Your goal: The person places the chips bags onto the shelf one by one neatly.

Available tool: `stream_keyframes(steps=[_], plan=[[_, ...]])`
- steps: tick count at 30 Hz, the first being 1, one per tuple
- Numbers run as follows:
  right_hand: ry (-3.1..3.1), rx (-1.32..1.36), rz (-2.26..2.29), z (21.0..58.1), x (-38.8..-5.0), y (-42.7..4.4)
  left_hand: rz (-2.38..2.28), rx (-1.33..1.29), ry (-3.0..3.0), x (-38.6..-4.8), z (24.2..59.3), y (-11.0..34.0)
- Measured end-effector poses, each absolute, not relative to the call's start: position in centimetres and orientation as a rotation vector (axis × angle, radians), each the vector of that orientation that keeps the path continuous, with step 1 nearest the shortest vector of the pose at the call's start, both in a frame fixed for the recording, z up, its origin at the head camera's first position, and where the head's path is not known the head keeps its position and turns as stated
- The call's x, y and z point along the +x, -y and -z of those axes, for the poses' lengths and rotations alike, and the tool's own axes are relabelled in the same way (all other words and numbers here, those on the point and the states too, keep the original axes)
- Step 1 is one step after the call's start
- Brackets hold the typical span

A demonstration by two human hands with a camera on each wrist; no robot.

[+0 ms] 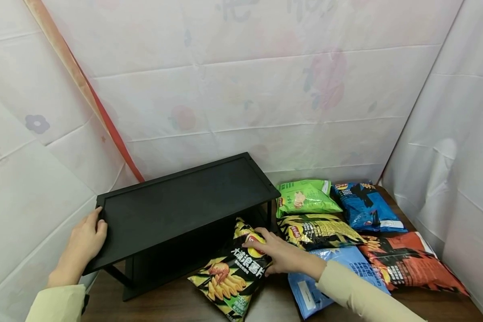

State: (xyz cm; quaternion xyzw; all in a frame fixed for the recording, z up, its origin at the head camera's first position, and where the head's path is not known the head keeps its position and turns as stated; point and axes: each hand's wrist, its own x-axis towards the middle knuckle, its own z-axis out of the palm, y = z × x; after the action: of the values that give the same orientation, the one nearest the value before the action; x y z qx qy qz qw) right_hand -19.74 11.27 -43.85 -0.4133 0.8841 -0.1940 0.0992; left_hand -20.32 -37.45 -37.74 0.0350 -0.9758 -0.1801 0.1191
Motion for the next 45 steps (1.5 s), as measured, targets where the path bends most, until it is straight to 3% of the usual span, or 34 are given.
stream_keyframes(steps=[45], plan=[[-2.738,-1.607,0.496,43.3,-19.0,-12.5,0.524,0.099,2.835,-20.1,37.4,37.1]])
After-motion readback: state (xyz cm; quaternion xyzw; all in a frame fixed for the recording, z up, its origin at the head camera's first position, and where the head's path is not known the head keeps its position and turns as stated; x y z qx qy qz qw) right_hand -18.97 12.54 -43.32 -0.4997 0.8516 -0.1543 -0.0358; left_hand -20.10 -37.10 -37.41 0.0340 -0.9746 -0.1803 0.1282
